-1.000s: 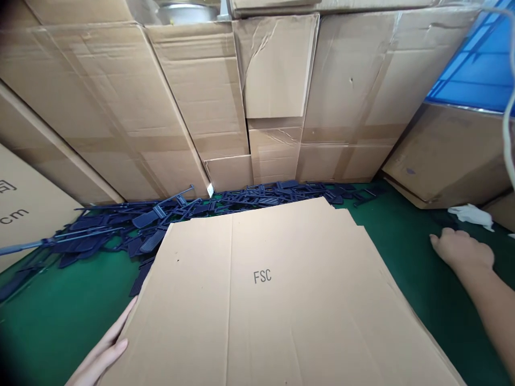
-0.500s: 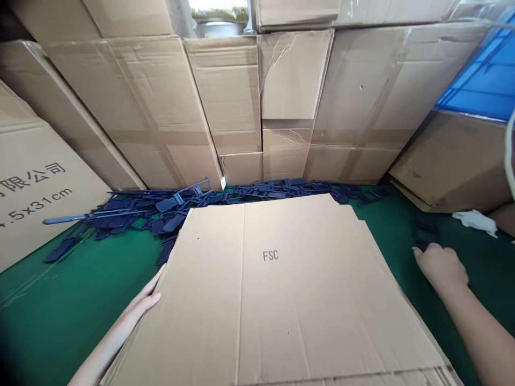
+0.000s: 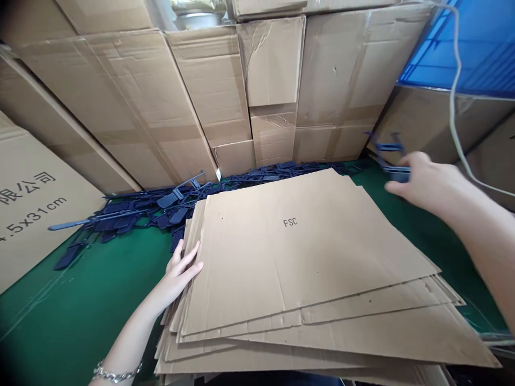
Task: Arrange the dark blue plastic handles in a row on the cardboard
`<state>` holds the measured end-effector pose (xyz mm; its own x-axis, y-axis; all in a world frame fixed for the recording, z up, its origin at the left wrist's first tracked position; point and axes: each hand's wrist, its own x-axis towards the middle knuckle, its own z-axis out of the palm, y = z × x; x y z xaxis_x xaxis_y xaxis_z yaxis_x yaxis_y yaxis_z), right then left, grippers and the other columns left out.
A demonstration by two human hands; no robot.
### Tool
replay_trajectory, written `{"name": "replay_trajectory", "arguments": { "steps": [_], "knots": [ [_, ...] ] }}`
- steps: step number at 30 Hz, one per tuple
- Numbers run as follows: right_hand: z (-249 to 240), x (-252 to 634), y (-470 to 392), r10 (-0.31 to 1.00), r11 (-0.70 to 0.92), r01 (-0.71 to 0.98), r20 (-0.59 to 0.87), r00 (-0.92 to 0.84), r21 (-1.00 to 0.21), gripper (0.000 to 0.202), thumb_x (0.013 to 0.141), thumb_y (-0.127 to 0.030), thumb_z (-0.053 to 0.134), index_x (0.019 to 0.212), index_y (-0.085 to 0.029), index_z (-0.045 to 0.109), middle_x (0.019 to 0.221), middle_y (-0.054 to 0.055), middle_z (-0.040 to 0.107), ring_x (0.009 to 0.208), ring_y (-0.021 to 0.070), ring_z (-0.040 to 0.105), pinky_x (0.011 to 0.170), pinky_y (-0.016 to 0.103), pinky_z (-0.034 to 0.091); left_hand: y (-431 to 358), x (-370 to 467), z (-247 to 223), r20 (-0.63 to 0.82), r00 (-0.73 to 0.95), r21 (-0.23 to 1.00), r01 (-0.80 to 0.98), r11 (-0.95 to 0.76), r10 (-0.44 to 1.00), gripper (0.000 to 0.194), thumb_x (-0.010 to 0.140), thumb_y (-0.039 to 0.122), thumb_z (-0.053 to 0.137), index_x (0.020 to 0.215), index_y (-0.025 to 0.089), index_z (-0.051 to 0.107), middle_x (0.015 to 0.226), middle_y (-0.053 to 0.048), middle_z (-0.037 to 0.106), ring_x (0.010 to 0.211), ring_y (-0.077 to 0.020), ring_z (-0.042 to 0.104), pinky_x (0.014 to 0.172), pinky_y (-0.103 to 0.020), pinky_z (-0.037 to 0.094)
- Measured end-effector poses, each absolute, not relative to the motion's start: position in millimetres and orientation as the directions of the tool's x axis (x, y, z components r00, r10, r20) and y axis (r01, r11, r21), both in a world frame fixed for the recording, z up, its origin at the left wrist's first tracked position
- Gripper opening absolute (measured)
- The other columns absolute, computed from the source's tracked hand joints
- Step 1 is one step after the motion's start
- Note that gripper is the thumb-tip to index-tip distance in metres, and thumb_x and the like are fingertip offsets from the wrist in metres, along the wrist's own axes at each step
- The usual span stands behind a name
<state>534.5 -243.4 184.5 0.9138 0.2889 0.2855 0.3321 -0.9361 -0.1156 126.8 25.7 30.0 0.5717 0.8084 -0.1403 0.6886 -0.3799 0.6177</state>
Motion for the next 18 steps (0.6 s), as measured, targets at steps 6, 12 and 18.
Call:
{"name": "replay_trajectory", "arguments": {
  "steps": [6,12,18],
  "knots": [
    [149,384,-127,0.908,-0.281,0.946,0.274,0.316,-0.161,0.032,0.068,-0.027,0.055,0.096,-0.013,0.046,0.079,0.006,0.054,0.062,0.0129,0.05,0.051,0.021,0.033,17,147,52,-0.084,0.603,0.402,0.749,-0.527,0.793,0.067,0.078,0.059,0.029,0.136,0.024,0.027,0.143,0.001,0.011,0.131,-0.021,0.007,0.107,-0.042,0.014],
    [96,321,-30,0.964,-0.174,0.974,0.176,0.199,-0.147,0.026,0.067,-0.021,0.045,0.089,-0.01,0.051,0.079,0.011,0.055,0.069,0.0242,0.056,0.052,0.028,0.039,19,138,52,0.032,0.647,0.433,0.678,-0.594,0.762,0.062,0.076,0.057,0.035,0.126,0.022,0.044,0.135,0.0,0.032,0.124,-0.0194,0.029,0.104,-0.032,0.024],
    [101,326,-19,0.972,-0.095,0.966,0.186,0.142,-0.24,0.041,0.084,-0.045,0.027,0.102,-0.017,0.052,0.093,0.008,0.058,0.08,0.024,0.056,0.062,0.031,0.042,74,122,61,0.008,0.358,0.515,0.799,-0.31,0.934,0.056,0.076,0.053,0.037,0.121,0.021,0.048,0.116,-0.006,0.051,0.105,-0.0254,0.047,0.096,-0.039,0.033]
  ]
}}
